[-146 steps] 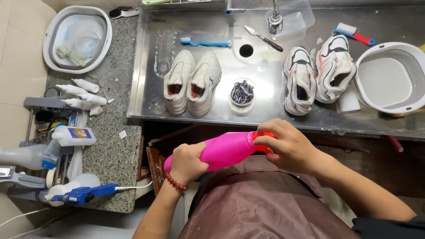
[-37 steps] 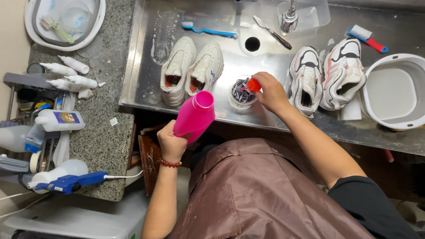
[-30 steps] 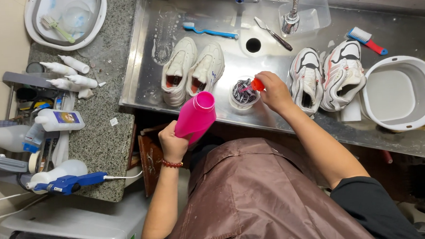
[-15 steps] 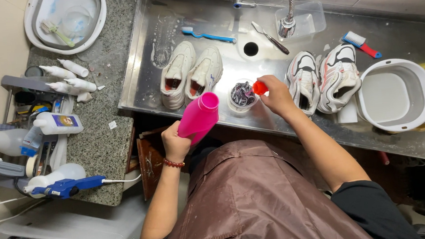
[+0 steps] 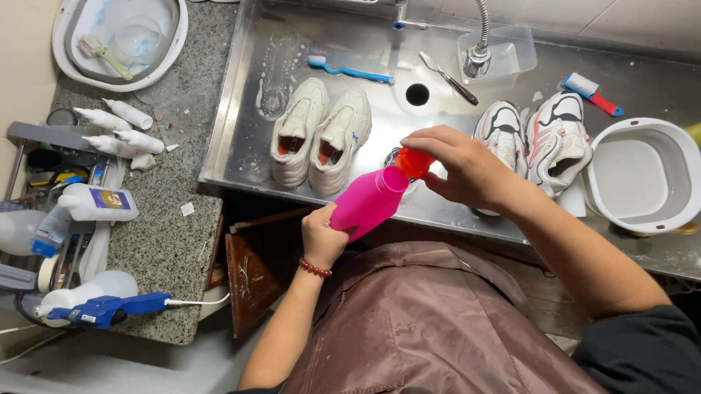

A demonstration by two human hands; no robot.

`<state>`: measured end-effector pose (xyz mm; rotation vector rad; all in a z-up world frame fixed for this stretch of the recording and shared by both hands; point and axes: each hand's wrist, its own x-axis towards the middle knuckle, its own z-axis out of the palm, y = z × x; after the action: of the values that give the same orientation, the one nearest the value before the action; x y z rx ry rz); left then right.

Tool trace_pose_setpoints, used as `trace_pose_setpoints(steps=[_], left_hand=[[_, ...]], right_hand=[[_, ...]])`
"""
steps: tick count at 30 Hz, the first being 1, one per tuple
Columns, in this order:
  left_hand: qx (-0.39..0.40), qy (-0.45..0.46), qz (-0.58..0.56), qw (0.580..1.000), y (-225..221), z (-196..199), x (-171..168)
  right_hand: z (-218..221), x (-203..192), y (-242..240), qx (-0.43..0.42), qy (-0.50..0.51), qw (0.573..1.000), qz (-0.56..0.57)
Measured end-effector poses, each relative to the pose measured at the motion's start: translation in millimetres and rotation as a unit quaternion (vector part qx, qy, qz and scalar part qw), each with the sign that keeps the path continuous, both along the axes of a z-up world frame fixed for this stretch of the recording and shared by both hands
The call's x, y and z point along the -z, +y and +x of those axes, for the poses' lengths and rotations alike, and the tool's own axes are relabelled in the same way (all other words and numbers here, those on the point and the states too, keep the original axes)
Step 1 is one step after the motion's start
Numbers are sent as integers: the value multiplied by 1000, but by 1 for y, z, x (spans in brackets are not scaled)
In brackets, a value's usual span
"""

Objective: Cleaning several pairs of white sneakers at a sink station.

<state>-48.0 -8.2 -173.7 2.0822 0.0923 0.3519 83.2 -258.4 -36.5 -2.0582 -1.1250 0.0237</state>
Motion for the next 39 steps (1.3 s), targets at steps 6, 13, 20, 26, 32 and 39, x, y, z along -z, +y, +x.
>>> trace_pose_setpoints(steps=[6,13,20,26,32,39], left_hand=[[-5,-11,-41,999,-9,3,-2],[2,-20,-63,998,-11,4,-11],[21,-23,-86,996,-10,3,-16],[15,-9,-67,998,-12,4,-20],[-7,-36,-81,996,-7,5,-40],[-18,-29,-21,999,-4,-5,-54]], right_hand=[[3,-27,13,-106,-117,984,-89],[4,-56,28,-167,-211,950,-161],[8,-67,29,-196,-148,952,-181],[12,-85,39,-113,36,954,-275],[17,-80,28,-93,-78,983,-139],[4,-71,35,12,-50,953,-300]])
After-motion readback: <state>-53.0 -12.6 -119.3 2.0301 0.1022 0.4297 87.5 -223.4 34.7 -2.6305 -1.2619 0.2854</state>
